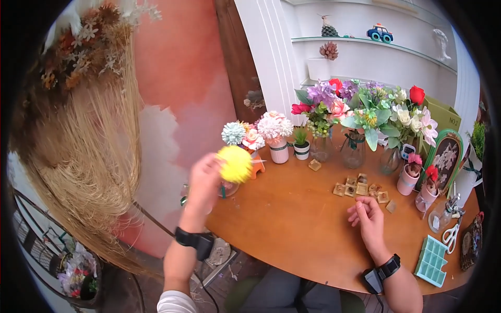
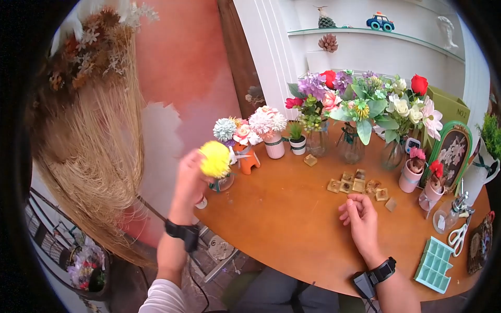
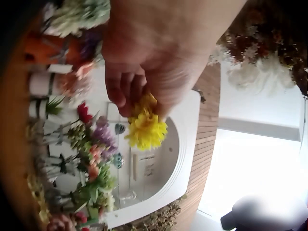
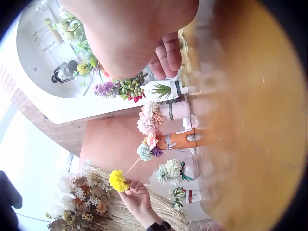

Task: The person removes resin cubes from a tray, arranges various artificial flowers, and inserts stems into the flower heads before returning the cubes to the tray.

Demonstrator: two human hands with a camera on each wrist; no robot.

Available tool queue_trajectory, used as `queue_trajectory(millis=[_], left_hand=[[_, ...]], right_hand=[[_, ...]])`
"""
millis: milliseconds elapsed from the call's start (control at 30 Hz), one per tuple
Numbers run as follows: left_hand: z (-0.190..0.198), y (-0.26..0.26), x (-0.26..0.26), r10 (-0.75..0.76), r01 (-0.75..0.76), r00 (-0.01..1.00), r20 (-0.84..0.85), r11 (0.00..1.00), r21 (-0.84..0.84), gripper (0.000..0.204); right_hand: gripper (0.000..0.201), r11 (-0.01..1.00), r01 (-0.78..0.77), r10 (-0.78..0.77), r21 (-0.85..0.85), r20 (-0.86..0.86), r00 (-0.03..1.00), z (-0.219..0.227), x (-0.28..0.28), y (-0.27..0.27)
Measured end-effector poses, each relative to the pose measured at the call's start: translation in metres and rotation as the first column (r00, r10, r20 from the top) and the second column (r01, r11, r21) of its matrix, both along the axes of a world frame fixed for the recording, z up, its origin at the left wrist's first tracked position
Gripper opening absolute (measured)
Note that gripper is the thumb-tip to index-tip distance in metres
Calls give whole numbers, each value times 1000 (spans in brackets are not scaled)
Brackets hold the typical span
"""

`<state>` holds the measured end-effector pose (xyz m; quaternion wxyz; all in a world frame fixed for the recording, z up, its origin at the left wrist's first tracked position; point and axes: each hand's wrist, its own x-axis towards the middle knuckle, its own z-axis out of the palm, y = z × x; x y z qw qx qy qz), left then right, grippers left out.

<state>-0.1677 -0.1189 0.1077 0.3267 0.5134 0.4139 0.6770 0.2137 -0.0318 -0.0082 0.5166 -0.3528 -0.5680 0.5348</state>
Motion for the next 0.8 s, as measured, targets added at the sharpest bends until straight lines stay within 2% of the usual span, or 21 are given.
queue_trajectory(millis=[33, 67, 133, 200, 267, 333, 400, 533, 700, 800], left_hand=[[20, -4, -9, 244, -244, 970, -21, 970, -20, 15], [28, -8, -44, 231, -231, 971, -54, 973, 16, 29], [58, -8, -75, 442, -438, 886, 138, 897, -57, 23], [64, 5, -127, 451, -441, 873, 185, 892, -97, 23], [65, 18, -152, 387, -338, 824, 413, 922, -189, 22], [60, 29, -158, 391, -318, 821, 416, 918, -236, 21], [53, 36, -155, 365, -234, 826, 429, 915, -328, 20], [29, 52, -151, 428, -274, 815, 390, 879, -391, 23], [19, 57, -151, 438, -276, 822, 363, 865, -419, 26], [23, 56, -151, 420, -297, 810, 410, 896, -331, 26]], right_hand=[[23, 1000, -11, 11, 0, 4, 1000, 1, -1, -2], [21, 1000, -24, 24, 1, 10, 1000, 2, -2, -3], [21, 999, -47, 47, -7, 34, 998, 3, -5, -6], [20, 997, -74, 74, -12, 66, 995, 2, -6, -9], [20, 995, -92, 95, -27, 117, 989, 2, -5, -8], [20, 996, -92, 94, -20, 122, 988, 1, -4, -7], [20, 996, -86, 87, -15, 126, 988, 1, -2, -6], [20, 997, -79, 80, -10, 138, 987, 2, -2, -7], [21, 997, -75, 75, -6, 145, 987, 4, -3, -9], [21, 997, -80, 79, -3, 150, 986, 2, -2, -8]])
